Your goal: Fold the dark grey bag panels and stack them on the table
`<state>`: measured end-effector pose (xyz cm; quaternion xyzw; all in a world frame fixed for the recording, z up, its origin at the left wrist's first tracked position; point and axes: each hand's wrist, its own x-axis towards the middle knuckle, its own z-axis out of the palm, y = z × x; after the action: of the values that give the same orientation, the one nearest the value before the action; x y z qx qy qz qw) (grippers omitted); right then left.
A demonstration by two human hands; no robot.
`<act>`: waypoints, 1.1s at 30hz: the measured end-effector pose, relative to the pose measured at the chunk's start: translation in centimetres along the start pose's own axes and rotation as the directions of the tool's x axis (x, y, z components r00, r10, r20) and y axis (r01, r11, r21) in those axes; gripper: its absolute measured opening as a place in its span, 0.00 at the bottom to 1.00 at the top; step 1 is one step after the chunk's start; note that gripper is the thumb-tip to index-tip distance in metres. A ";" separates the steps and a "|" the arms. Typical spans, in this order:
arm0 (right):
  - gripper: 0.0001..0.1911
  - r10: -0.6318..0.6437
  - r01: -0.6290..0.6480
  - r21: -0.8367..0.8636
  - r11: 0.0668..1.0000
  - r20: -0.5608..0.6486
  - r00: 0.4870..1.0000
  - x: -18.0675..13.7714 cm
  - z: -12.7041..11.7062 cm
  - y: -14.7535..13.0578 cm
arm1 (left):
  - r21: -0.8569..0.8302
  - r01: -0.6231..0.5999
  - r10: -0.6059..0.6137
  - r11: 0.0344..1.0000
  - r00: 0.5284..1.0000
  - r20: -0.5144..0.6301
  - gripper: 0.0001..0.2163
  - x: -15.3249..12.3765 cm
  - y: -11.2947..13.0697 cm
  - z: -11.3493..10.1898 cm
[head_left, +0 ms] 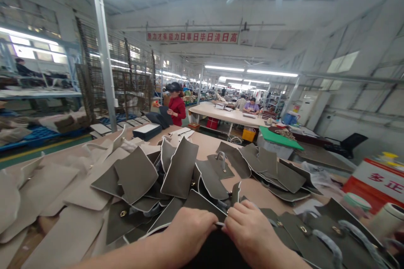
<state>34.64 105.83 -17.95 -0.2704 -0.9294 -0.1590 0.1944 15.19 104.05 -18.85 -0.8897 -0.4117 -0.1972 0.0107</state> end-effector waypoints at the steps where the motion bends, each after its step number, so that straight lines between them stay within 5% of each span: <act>1: 0.09 0.012 -0.012 0.004 1.000 -0.008 1.000 -0.2 -0.3 0.6 | 0.019 -0.004 0.005 1.000 0.999 -0.032 0.09 -0.2 -0.5 -0.1; 11: 0.16 0.085 -0.088 -0.021 0.996 -0.085 0.993 -1.6 -0.4 7.1 | 0.118 -0.049 0.054 0.992 0.997 -0.046 0.11 0.1 -5.7 0.5; 16: 0.17 0.211 -0.211 -0.023 0.977 -0.026 0.977 -0.2 0.5 12.4 | -0.068 0.069 -0.065 0.995 0.997 0.048 0.14 5.1 -6.7 -0.2; 20: 0.16 0.438 -0.433 0.082 0.898 -0.066 0.897 1.4 3.4 21.0 | -0.243 0.290 -0.280 0.926 0.957 0.075 0.15 10.4 -9.9 -0.1; 23: 0.19 0.667 -0.668 0.046 0.742 -0.144 0.731 2.0 8.7 28.4 | -0.226 0.471 -0.461 0.853 0.882 0.096 0.16 12.8 -13.8 2.1; 25: 0.21 0.752 -0.751 -0.039 0.659 0.032 0.658 2.0 14.0 32.1 | -0.141 0.556 -0.539 0.819 0.831 0.141 0.15 13.3 -16.1 4.4; 29: 0.12 0.677 -0.691 -0.104 0.715 0.353 0.646 1.9 26.8 34.8 | 0.029 0.622 -0.605 0.782 0.747 0.276 0.18 12.9 -17.7 9.3; 33: 0.24 0.551 -0.587 -0.115 0.801 0.526 0.648 2.2 38.0 34.0 | 0.031 0.588 -0.563 0.808 0.755 0.336 0.16 12.8 -17.3 12.5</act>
<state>41.66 149.31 -43.75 -0.5747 -0.8177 0.0226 -0.0237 14.18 127.09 -28.23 -0.7396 -0.6530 -0.0552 -0.1533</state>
